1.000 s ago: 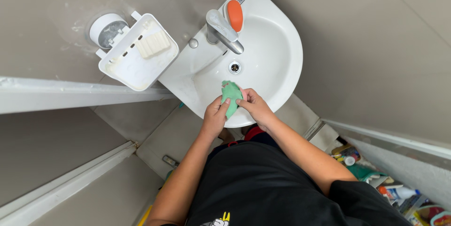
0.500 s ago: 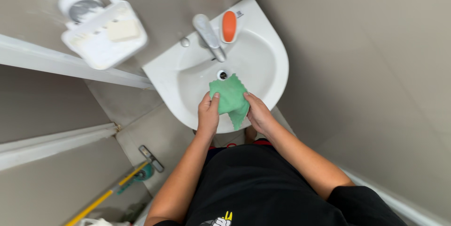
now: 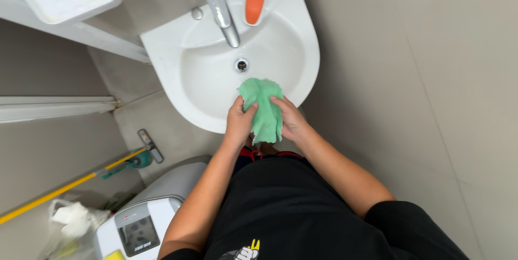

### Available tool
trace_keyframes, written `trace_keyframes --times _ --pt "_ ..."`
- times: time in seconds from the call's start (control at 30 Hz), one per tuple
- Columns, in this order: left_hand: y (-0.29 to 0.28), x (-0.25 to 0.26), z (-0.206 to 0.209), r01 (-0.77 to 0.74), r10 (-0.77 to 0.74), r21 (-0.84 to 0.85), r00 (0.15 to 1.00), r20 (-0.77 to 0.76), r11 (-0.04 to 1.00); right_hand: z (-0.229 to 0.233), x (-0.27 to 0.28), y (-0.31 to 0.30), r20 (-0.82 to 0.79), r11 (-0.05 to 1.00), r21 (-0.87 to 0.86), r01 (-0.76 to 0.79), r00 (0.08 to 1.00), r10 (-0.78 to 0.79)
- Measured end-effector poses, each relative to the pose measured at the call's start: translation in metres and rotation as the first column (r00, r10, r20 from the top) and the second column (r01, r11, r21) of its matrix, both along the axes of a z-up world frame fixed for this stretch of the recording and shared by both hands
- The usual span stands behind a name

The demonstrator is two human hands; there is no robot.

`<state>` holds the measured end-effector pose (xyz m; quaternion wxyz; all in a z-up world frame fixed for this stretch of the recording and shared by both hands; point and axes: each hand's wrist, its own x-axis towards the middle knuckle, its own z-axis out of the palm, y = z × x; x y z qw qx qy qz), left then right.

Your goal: The person cleans a bathroom sink using a green sponge and a pink cloth. They wipe the faucet, the sink basin, and the surrounding wall areas, then rinse the sponge under running water.

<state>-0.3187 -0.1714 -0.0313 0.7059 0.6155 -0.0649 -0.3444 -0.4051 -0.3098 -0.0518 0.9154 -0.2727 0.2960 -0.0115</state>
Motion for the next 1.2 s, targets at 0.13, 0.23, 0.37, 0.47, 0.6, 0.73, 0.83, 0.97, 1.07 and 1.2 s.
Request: trace_keyframes --times 0.13,0.23,0.37,0.47,0.6,0.73,0.83,0.97,1.07,1.2 --pt "-0.001 -0.001 -0.018 0.150 -0.148 0.097 0.988 -0.036 0.984 0.015 0.000 -0.020 -0.132 0.983 -0.183 0.018 0.990 -0.042" --pt "-0.012 -0.005 -0.029 0.239 -0.239 0.105 0.971 -0.016 0.965 0.043 -0.006 -0.046 -0.285 0.983 -0.182 -0.012 0.958 -0.041" --pt "-0.030 -0.005 -0.018 0.346 -0.351 0.101 0.936 0.036 0.933 0.057 -0.008 -0.083 -0.199 0.901 -0.429 0.072 0.965 -0.172" --pt "-0.028 0.001 -0.006 0.417 -0.424 0.111 0.904 0.048 0.902 0.060 -0.013 -0.123 -0.091 0.635 -0.767 0.091 0.964 -0.249" --pt "-0.020 0.008 -0.006 0.423 -0.425 0.062 0.905 0.026 0.904 0.098 -0.018 -0.163 -0.157 -0.645 -0.732 -0.219 0.976 -0.154" --pt "-0.017 0.008 -0.011 0.414 -0.412 0.055 0.910 -0.041 0.909 0.108 -0.002 -0.166 -0.666 -0.957 0.129 -0.261 0.692 -0.278" --pt "-0.019 0.007 -0.008 0.413 -0.412 0.034 0.911 -0.036 0.910 0.078 -0.015 -0.156 -0.824 -0.846 0.497 -0.191 0.202 -0.530" --pt "-0.016 0.009 -0.003 0.411 -0.410 0.055 0.912 -0.019 0.910 0.031 -0.036 -0.152 -0.863 -0.872 0.465 -0.156 0.141 -0.485" --pt "-0.020 0.008 -0.001 0.398 -0.399 0.056 0.917 -0.006 0.915 0.024 -0.024 -0.153 -0.872 -0.866 0.477 -0.151 0.036 -0.487" --pt "-0.028 0.006 0.008 0.418 -0.412 0.096 0.908 -0.074 0.903 0.039 0.012 -0.158 -0.845 -0.841 0.530 -0.105 0.009 -0.534"
